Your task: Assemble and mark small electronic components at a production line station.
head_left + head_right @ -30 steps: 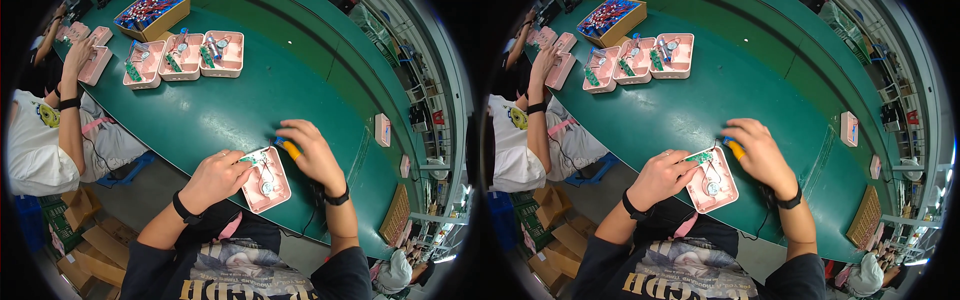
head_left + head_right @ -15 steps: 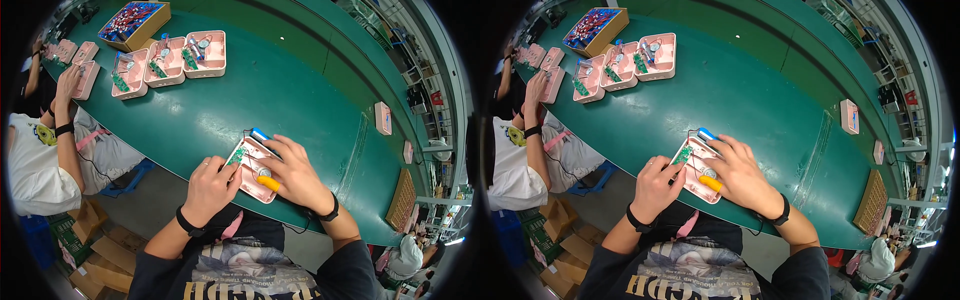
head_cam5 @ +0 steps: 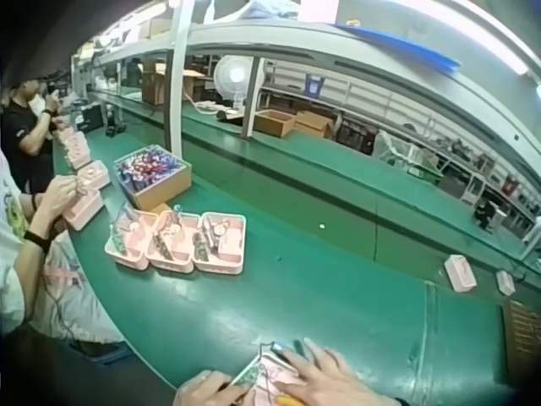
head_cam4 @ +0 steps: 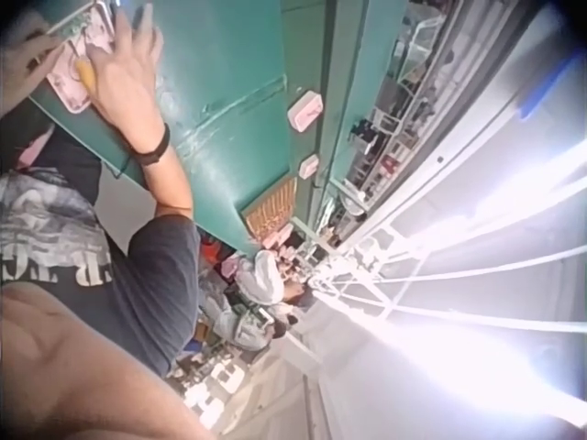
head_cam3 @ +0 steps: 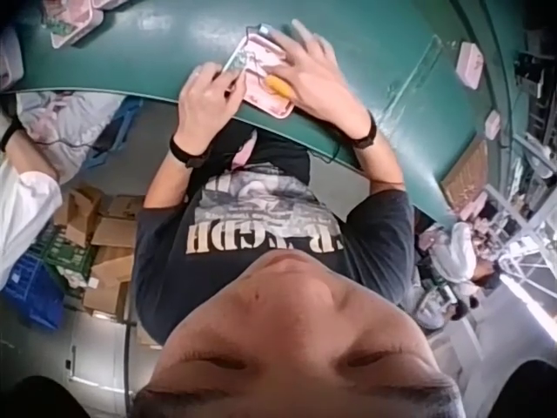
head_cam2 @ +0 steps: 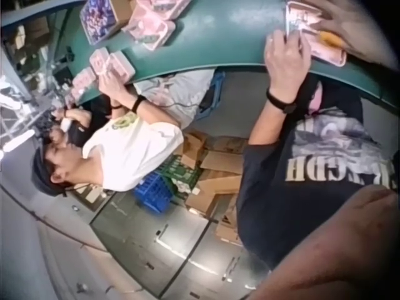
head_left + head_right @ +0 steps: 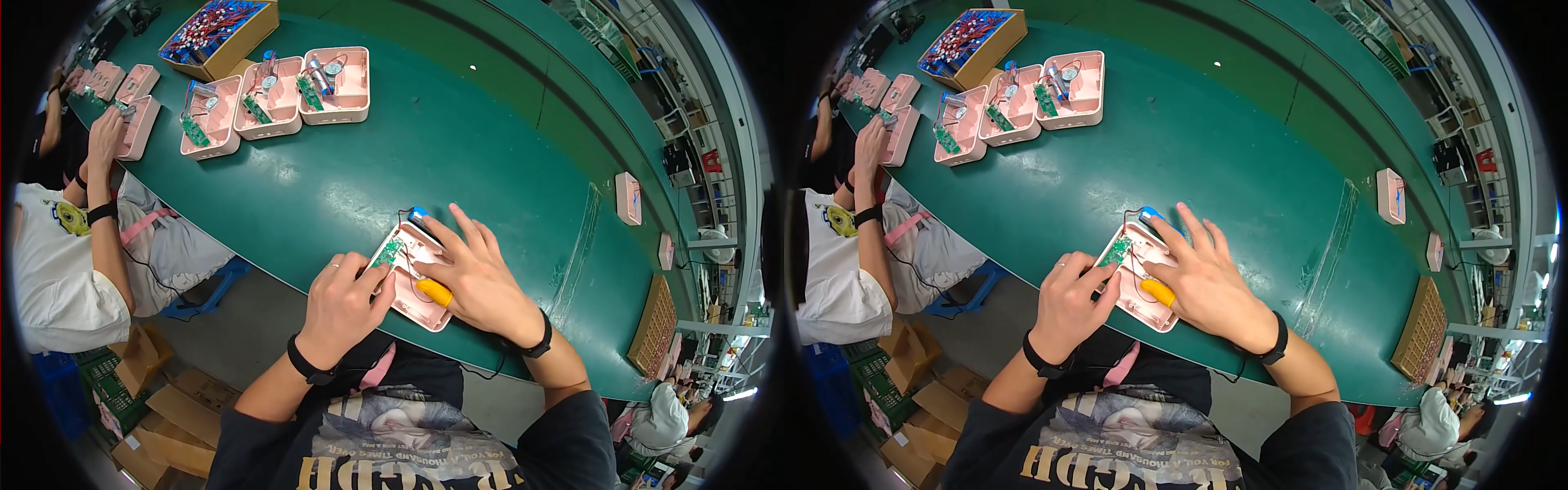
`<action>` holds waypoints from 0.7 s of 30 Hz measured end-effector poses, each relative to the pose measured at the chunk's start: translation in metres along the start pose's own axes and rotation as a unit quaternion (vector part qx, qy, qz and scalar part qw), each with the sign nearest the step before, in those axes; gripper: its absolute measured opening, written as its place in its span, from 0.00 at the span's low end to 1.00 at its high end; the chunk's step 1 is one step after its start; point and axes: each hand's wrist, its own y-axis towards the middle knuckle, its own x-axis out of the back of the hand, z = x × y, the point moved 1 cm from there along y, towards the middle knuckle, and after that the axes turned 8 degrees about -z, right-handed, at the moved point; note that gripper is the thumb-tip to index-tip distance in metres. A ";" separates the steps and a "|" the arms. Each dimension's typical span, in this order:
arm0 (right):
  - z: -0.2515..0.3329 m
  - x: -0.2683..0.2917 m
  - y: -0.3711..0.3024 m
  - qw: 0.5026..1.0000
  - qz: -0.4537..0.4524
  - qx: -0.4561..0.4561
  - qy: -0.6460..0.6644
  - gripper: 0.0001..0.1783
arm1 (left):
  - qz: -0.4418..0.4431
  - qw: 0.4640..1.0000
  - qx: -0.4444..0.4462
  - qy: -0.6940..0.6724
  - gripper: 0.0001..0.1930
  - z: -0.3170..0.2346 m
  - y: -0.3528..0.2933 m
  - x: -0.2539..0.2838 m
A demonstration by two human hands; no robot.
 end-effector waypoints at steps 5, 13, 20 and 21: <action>-0.045 0.006 0.012 0.974 -0.051 -0.125 0.184 0.18 | -0.005 1.000 -0.016 -0.006 0.05 0.000 0.001 -0.003; -0.065 -0.018 0.059 0.990 0.056 -0.054 0.118 0.18 | 0.011 1.000 0.018 -0.002 0.06 -0.001 -0.002 -0.002; -0.050 0.025 0.054 0.945 0.039 -0.222 0.236 0.18 | -0.013 1.000 0.001 -0.002 0.06 0.007 -0.002 -0.003; -0.042 0.022 0.047 0.945 0.042 -0.223 0.236 0.18 | -0.012 1.000 -0.004 -0.007 0.06 0.006 -0.003 -0.003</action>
